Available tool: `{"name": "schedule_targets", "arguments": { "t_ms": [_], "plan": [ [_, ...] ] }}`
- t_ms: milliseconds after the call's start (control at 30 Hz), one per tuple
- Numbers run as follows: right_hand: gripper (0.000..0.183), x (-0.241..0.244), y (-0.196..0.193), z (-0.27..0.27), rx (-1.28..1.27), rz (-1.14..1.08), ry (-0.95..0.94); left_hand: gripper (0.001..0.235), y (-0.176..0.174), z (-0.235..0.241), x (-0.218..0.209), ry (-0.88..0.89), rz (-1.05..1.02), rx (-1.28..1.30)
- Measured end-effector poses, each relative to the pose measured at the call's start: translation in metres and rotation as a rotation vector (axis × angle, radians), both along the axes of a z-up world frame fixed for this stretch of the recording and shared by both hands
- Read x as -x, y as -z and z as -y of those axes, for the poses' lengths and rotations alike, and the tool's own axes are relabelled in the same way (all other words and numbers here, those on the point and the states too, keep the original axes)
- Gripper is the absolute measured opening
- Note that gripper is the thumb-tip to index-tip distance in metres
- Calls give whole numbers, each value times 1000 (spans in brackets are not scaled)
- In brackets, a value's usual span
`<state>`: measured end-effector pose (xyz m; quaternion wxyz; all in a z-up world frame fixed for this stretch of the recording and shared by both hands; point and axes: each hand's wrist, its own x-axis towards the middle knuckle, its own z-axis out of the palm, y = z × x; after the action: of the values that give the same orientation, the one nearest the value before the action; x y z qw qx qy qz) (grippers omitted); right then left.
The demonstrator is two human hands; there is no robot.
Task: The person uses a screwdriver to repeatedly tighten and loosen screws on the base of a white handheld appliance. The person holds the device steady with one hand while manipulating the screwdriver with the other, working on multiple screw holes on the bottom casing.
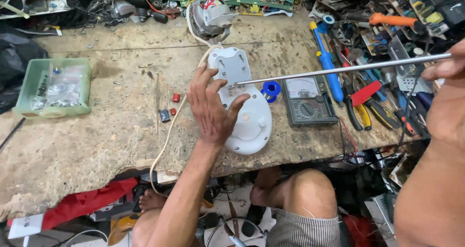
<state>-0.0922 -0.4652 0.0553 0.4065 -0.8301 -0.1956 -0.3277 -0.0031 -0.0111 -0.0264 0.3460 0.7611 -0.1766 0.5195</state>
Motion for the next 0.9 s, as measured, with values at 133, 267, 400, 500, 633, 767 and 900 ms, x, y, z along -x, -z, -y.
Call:
{"name": "schedule_targets", "arguments": {
  "t_ms": [133,267,400,500,633,767,900],
  "plan": [
    [83,5,-2,-15,-93,-98,-11,48,0,-3,0,1,-16,-53],
    [80,6,13,2,-22,-49,-41,42,6,-2,-3,-4,-38,-78],
    [83,8,12,-3,-50,-82,-10,34,1,-1,-1,-9,-8,-115],
    [90,7,16,4,-80,-103,2,15,-4,-1,2,-3,46,-116],
    [93,9,15,3,-93,-142,-14,1,-5,-2,2,-14,48,-138],
    [81,14,3,-19,-103,-167,14,4,-3,-2,1,2,45,-123],
    [65,18,10,-8,-93,-123,34,7,-5,-3,3,-24,54,-137]
  ]
}}
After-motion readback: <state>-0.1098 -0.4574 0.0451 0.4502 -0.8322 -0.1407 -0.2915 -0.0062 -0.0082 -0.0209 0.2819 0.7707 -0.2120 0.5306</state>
